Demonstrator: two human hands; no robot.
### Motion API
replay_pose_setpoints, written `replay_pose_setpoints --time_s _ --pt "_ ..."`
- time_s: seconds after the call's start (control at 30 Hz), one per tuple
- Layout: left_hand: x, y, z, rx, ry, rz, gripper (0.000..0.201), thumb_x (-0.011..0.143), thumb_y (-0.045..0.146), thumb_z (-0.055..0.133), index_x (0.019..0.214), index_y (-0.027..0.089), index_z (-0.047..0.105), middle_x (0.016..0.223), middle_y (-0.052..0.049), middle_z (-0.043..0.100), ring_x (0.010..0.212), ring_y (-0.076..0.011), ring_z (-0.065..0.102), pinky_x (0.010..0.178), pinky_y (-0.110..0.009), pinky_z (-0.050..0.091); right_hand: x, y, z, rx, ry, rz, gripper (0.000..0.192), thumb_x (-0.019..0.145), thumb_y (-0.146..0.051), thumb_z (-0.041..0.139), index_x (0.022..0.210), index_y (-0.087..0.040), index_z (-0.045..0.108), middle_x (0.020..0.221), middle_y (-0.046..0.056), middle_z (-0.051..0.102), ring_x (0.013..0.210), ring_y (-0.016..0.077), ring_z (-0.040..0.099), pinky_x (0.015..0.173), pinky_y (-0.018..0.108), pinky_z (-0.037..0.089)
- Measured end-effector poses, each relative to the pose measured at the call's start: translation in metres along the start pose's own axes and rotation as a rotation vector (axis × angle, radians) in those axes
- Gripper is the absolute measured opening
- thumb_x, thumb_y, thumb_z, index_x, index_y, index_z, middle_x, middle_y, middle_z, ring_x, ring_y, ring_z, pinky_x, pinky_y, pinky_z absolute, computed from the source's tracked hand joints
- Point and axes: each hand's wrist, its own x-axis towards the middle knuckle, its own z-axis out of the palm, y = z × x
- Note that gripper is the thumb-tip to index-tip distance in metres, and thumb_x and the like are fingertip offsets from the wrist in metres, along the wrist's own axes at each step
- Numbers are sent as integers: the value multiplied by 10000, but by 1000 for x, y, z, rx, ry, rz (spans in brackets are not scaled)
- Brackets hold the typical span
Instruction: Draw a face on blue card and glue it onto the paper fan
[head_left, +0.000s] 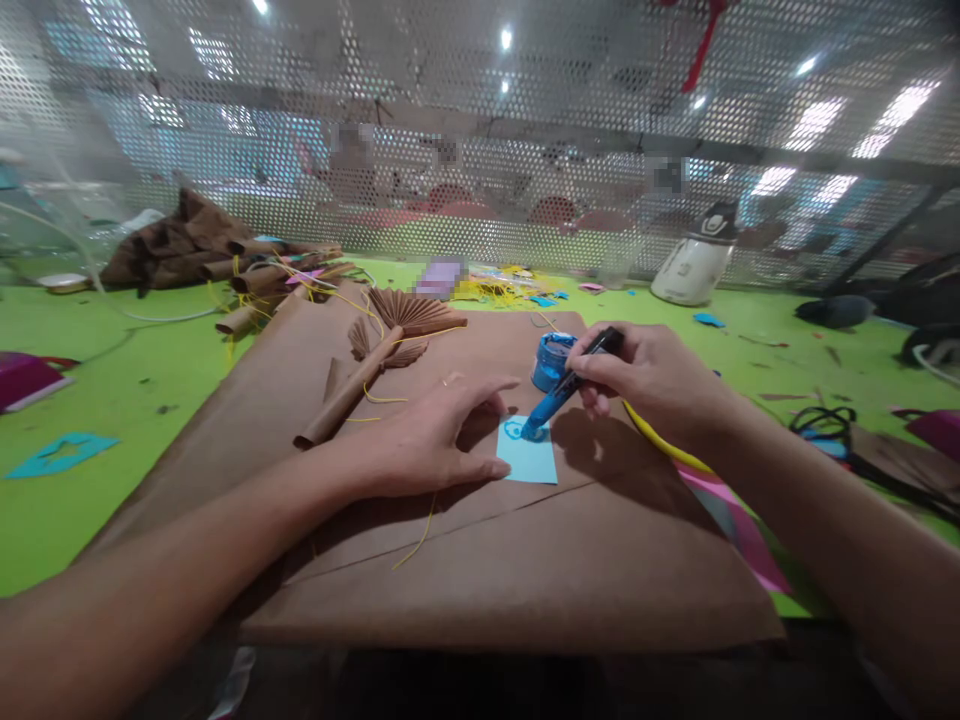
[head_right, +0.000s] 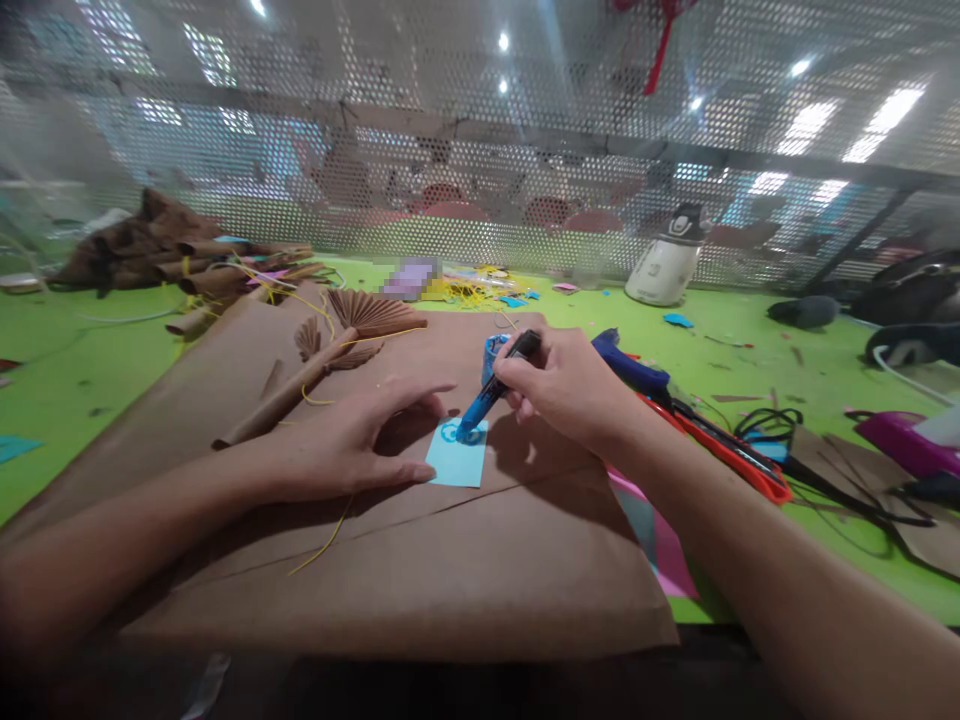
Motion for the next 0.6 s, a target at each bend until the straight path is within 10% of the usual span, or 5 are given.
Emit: replay_pose_setpoints --time_s 0.6 --pt "0 0 -2 26 -6 -7 719 757 417 690 1389 266 383 1302 -74 525 1181 -275 484 998 -435 395 1 0 -3 101 49 -19 92 773 -186 592 682 -178 582 462 -35 541 428 97 495 474 235 414"
